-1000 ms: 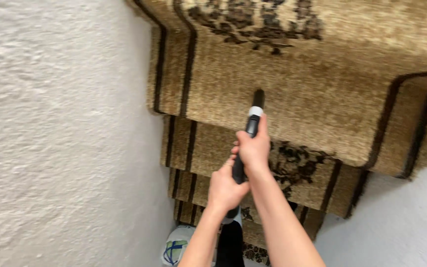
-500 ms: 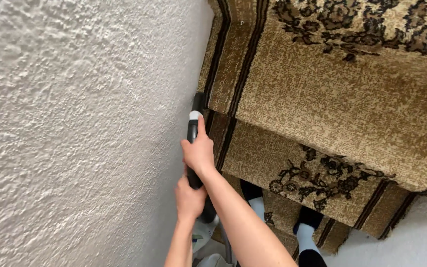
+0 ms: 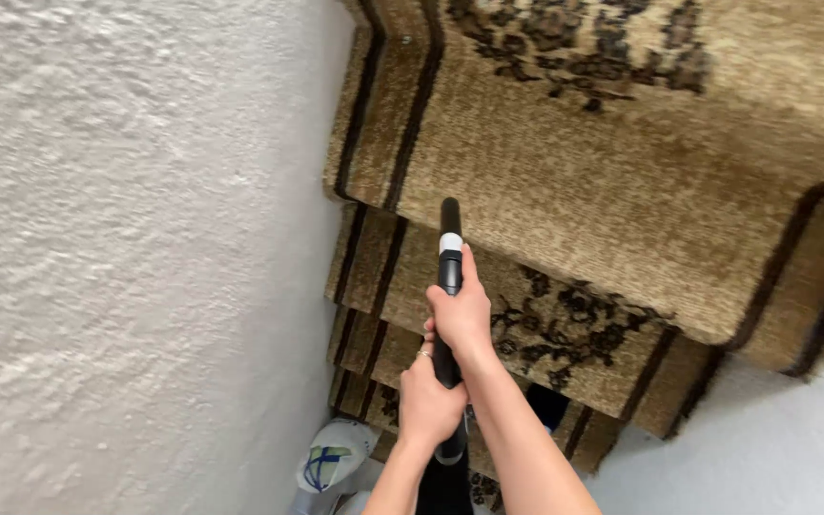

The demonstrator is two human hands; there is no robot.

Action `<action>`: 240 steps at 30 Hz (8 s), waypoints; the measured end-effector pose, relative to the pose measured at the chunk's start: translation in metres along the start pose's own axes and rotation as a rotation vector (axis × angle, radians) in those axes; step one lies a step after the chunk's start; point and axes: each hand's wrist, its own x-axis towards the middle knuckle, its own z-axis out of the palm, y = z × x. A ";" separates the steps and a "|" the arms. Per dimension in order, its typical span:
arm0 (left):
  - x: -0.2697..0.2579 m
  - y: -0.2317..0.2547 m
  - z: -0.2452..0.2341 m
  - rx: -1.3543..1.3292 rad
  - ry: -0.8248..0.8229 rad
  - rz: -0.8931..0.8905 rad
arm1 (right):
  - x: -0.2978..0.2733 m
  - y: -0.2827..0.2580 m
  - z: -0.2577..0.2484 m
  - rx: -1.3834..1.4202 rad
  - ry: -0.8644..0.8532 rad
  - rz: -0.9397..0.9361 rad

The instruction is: The person vacuums carpeted stairs using a vacuum hose attachment, moving the nozzle along the edges and surface of each step. They pick up a bag to vacuum under it and then place it back on the stairs.

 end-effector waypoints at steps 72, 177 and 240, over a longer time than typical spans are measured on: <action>-0.074 0.017 0.148 0.303 -0.329 -0.094 | 0.005 0.099 -0.180 0.446 0.047 -0.020; 0.097 0.437 -0.015 -0.179 -0.040 0.186 | 0.092 -0.373 -0.143 0.158 0.017 -0.427; -0.147 0.371 0.294 0.227 -0.118 0.206 | -0.007 -0.142 -0.476 0.585 0.061 -0.136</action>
